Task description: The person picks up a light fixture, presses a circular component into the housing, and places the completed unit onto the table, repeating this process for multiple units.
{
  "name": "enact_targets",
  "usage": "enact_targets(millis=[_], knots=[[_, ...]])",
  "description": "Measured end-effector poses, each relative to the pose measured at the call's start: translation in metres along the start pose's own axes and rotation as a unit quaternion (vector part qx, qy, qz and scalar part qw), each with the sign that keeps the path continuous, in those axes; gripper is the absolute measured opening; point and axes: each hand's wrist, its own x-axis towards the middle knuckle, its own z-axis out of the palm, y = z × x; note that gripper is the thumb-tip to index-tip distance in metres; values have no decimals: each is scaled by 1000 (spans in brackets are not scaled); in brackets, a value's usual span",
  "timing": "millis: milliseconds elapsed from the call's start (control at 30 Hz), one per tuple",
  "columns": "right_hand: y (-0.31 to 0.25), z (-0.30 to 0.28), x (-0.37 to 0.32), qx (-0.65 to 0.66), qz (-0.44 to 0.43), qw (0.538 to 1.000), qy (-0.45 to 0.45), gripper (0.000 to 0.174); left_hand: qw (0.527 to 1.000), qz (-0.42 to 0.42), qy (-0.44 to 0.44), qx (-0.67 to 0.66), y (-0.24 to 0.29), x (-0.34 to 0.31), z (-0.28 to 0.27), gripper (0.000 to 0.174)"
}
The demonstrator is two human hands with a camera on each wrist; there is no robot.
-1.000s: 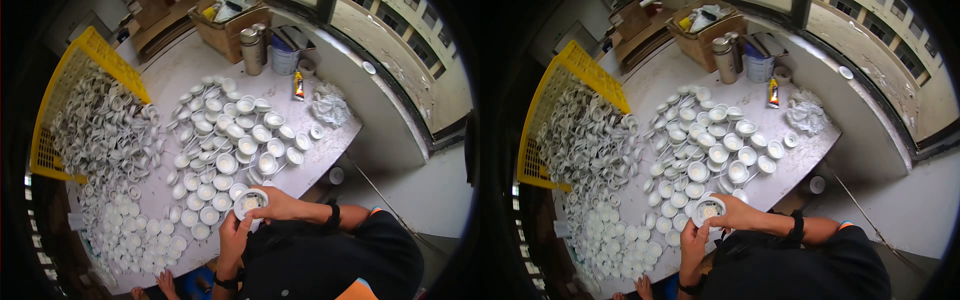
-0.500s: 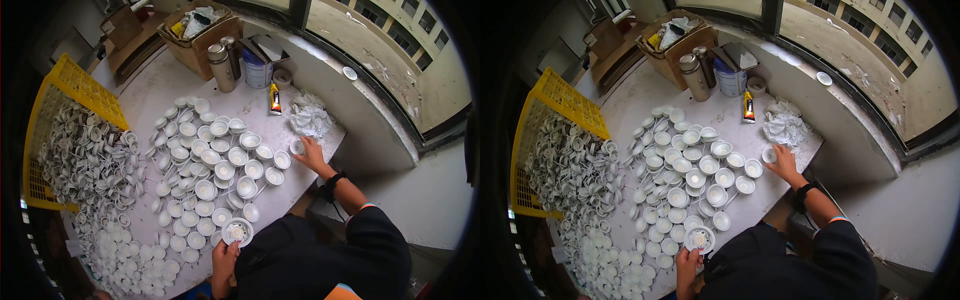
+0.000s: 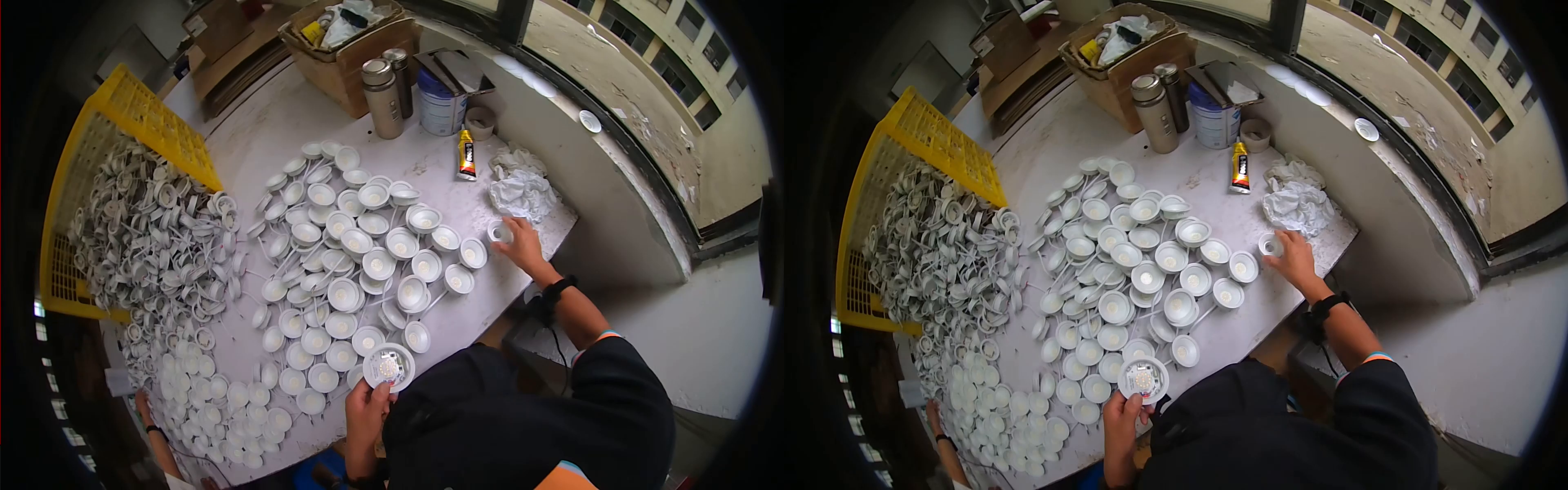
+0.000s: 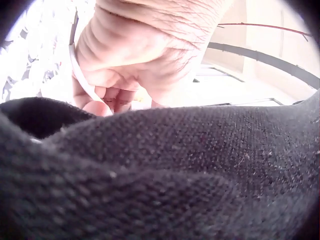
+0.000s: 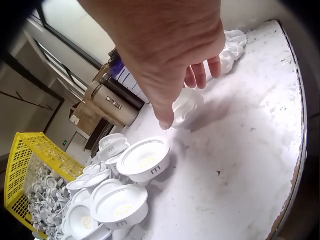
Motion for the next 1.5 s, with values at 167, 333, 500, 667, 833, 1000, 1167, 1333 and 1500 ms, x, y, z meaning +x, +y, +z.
enact_targets(millis=[167,333,500,667,833,1000,1167,1333,1500], knots=[[-73,-29,-15,228,-87,969,27,44,999,39,36,-2,-4,1,-2,23],[-200,-78,-67,288,-338,886,-135,62,996,86,15,-31,-4,0,-2,30],[-246,-80,-92,241,-434,850,-174,70,990,125,7,-60,-6,-8,-5,35],[-257,-78,-104,267,-409,844,-220,72,988,134,4,-82,-11,-15,-11,39],[-253,-71,-108,376,-302,835,-264,62,995,73,-22,-70,-17,-18,-23,36],[-263,-70,-113,361,-205,851,-322,39,994,96,-22,-52,-9,-21,-19,34],[-265,-65,-118,352,-216,864,-286,34,992,125,10,-9,-5,-20,-17,29],[-266,-63,-118,361,-211,861,-289,34,985,144,81,44,2,-18,-10,23],[-270,-65,-120,365,-204,858,-299,33,950,198,152,188,5,-14,-8,20]])
